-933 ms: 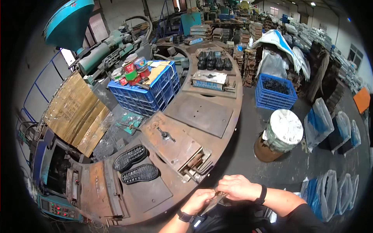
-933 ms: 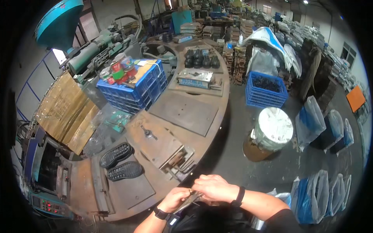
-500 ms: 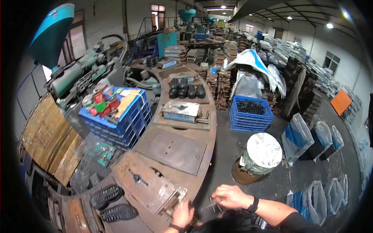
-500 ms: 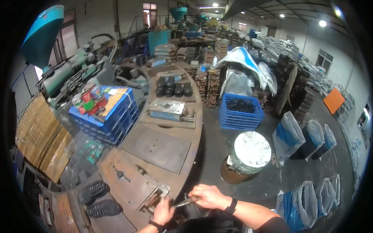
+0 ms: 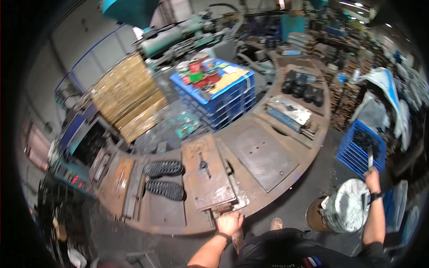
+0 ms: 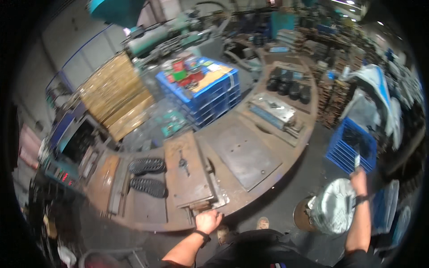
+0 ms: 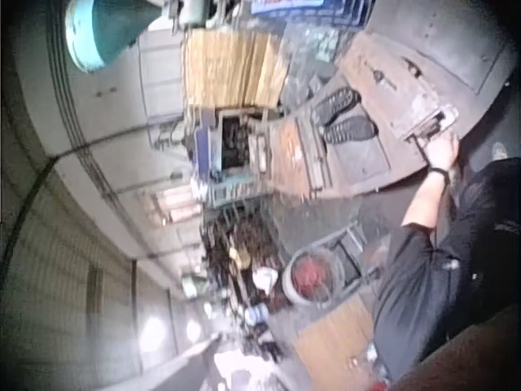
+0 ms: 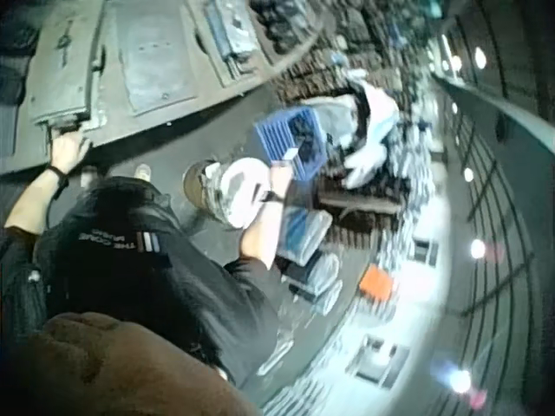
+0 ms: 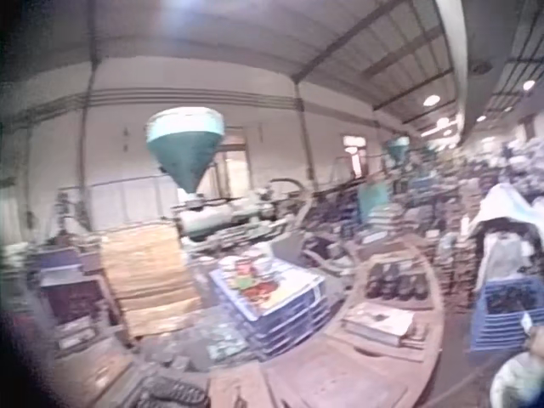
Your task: The person uses a metal tool to trim excess rubber from the edges of shoe soles that have been pressed in a mold. After trimming, the person stacks the finished soles and places them into a large plastic bag. The process is repeated for multiple soles throughout the video.
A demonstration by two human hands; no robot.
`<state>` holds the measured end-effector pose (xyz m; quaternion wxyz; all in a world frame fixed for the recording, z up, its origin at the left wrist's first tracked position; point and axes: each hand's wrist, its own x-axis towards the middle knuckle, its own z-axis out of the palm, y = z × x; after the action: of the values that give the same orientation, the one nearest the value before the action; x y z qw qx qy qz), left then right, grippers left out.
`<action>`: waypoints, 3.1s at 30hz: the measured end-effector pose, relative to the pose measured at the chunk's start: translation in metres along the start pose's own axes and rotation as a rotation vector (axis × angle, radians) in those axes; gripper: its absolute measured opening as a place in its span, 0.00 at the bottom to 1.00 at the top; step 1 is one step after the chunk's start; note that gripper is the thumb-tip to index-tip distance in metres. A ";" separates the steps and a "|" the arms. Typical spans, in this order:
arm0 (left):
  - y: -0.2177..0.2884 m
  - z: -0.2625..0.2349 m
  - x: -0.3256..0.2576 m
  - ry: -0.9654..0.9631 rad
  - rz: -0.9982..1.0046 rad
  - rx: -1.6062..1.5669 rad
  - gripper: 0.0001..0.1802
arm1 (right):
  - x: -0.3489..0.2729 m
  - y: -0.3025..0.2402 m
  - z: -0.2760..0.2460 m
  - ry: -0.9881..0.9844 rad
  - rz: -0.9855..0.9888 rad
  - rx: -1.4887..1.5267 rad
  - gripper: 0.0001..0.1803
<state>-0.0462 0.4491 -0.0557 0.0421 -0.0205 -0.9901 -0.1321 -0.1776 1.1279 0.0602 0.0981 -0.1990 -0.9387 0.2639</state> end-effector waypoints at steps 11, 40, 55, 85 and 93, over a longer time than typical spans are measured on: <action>0.026 -0.015 0.016 -0.254 -0.169 -0.092 0.21 | -0.157 -0.103 0.158 -1.029 -0.492 -0.154 0.17; -0.112 -0.016 -0.046 -0.418 -0.543 -0.666 0.32 | -0.378 -0.302 0.313 -1.269 0.280 0.804 0.17; -0.017 -0.046 -0.045 0.083 0.473 -0.348 0.19 | -0.419 -0.184 0.172 -0.833 -0.121 0.044 0.18; -0.051 -0.103 -0.038 -0.377 -0.099 -0.464 0.17 | -0.409 -0.329 0.375 -1.400 -0.082 0.839 0.15; -0.131 -0.110 -0.069 -0.318 -0.021 -0.456 0.16 | -0.490 -0.361 0.430 -1.166 -0.054 0.736 0.13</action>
<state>0.0244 0.2917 0.0094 -0.1212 -0.0395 -0.9291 -0.3473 0.0236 0.4414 -0.1471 -0.3550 0.0450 -0.6921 0.6269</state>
